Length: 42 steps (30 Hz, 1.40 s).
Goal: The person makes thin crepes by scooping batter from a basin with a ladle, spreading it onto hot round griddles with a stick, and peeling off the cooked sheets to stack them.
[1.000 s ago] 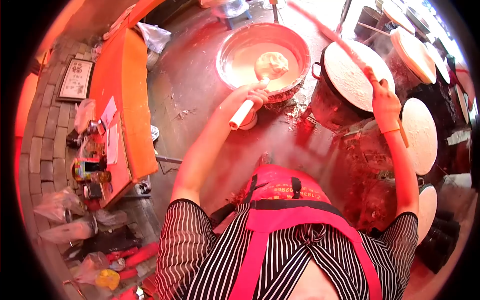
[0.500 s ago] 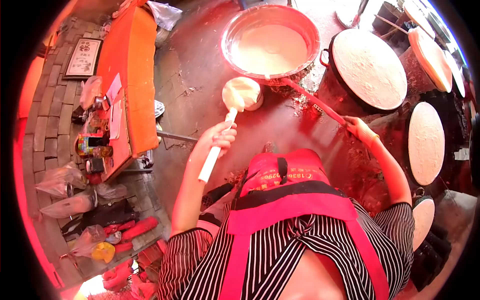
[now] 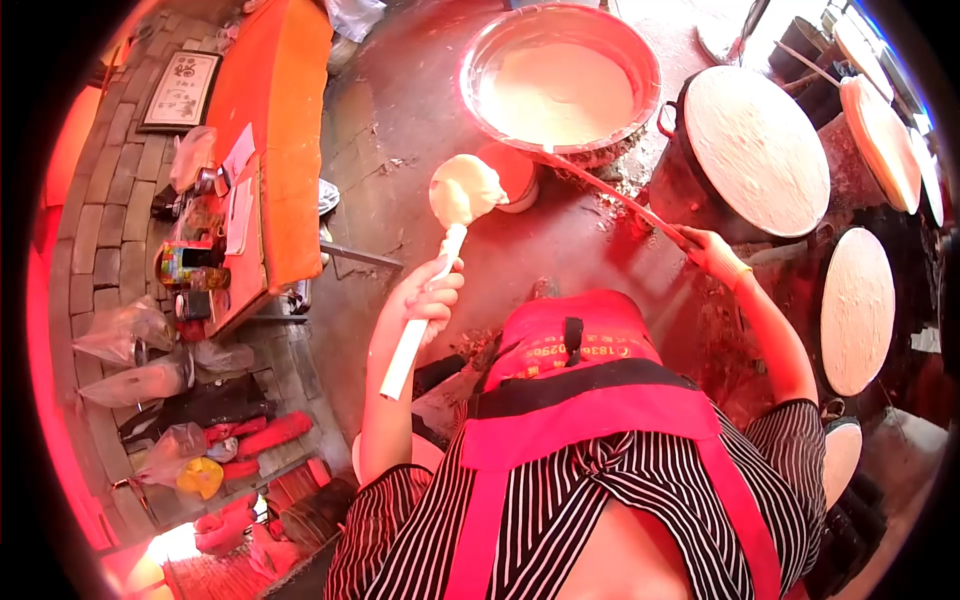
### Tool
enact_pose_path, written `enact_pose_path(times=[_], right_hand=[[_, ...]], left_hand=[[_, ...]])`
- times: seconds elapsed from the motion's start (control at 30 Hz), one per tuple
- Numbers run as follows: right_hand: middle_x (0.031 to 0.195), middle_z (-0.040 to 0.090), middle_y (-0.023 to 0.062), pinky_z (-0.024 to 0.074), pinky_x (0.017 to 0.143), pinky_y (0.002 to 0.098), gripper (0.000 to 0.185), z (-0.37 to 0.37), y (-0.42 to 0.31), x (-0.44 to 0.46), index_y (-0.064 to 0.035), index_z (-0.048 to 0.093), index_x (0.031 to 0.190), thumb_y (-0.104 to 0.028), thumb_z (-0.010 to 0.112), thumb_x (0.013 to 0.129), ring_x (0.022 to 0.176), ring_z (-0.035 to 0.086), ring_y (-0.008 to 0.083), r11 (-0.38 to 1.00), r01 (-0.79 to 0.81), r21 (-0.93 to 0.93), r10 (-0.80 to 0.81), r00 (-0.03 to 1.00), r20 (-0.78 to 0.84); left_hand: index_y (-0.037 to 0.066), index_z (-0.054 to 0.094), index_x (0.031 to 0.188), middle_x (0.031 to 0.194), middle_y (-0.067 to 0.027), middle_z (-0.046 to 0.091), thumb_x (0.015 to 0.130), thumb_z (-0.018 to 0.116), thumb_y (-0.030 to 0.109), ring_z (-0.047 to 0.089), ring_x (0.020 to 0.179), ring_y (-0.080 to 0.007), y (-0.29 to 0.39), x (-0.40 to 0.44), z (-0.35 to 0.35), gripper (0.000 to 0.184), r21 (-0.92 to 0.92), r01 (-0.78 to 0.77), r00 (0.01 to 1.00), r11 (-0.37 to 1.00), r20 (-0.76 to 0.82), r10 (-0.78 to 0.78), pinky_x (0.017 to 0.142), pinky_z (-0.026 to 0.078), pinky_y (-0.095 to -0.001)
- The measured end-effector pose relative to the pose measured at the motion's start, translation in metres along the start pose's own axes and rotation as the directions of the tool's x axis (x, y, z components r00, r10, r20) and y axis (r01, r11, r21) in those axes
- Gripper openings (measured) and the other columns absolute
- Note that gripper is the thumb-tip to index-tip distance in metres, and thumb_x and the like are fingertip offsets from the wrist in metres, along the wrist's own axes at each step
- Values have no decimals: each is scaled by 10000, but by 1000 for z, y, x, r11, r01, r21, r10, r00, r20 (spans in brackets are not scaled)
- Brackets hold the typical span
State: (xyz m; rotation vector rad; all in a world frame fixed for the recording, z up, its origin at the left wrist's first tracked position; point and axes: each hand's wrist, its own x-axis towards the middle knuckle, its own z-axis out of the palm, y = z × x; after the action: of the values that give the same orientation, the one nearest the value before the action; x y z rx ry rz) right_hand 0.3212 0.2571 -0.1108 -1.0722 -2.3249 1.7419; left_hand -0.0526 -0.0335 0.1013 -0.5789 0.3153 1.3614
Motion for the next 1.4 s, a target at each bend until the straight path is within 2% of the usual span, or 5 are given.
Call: enact_pose_path(times=[0.57, 0.83, 1.17, 1.3, 1.4], right_hand=[[833, 586, 12, 409, 583, 234, 445, -27, -82, 4, -76, 503, 1301, -47, 493, 857, 655, 477, 75, 996, 8, 90, -9, 1000, 7], [823, 549, -20, 398, 587, 231, 527, -12, -129, 15, -46, 505, 1292, 60, 432, 781, 668, 446, 76, 935, -243, 258, 261, 965, -37], [949, 574, 267, 476, 728, 401, 432, 42, -140, 9, -125, 482, 1308, -86, 497, 878, 876, 576, 443, 907, -318, -278, 268, 942, -203], [1035, 655, 166, 483, 761, 327, 409, 67, -133, 33, -105, 456, 1343, -110, 485, 935, 875, 657, 260, 903, -394, -171, 243, 798, -551], [963, 623, 203, 480, 689, 324, 406, 83, -167, 39, -143, 469, 1335, -133, 496, 931, 656, 575, 223, 938, -339, 71, 300, 695, -653]], left_hand=[[-31, 366, 1151, 631, -48, 337, 1015, 316, 191, 356, 435, -87, 74, 16, 58, 266, 26, 175, 953, 984, 245, -176, 315, 317, -211], [-2, 394, 1122, 648, -16, 347, 996, 399, 167, 324, 411, -46, 188, 120, 105, 211, 375, 142, 984, 916, -152, -90, 297, 256, -180], [-19, 403, 1097, 636, -12, 335, 1003, 374, 172, 307, 402, -47, 227, 154, 120, 214, 486, 232, 972, 843, -80, -221, 304, 257, -175], [26, 423, 1084, 618, 7, 332, 998, 393, 182, 302, 403, -34, 230, 173, 141, 181, 425, 339, 939, 839, -199, -279, 307, 238, -163], [97, 439, 1083, 595, 30, 330, 991, 419, 204, 291, 401, -19, 201, 149, 166, 143, 953, 113, 991, 280, -127, 31, 312, 227, -152]])
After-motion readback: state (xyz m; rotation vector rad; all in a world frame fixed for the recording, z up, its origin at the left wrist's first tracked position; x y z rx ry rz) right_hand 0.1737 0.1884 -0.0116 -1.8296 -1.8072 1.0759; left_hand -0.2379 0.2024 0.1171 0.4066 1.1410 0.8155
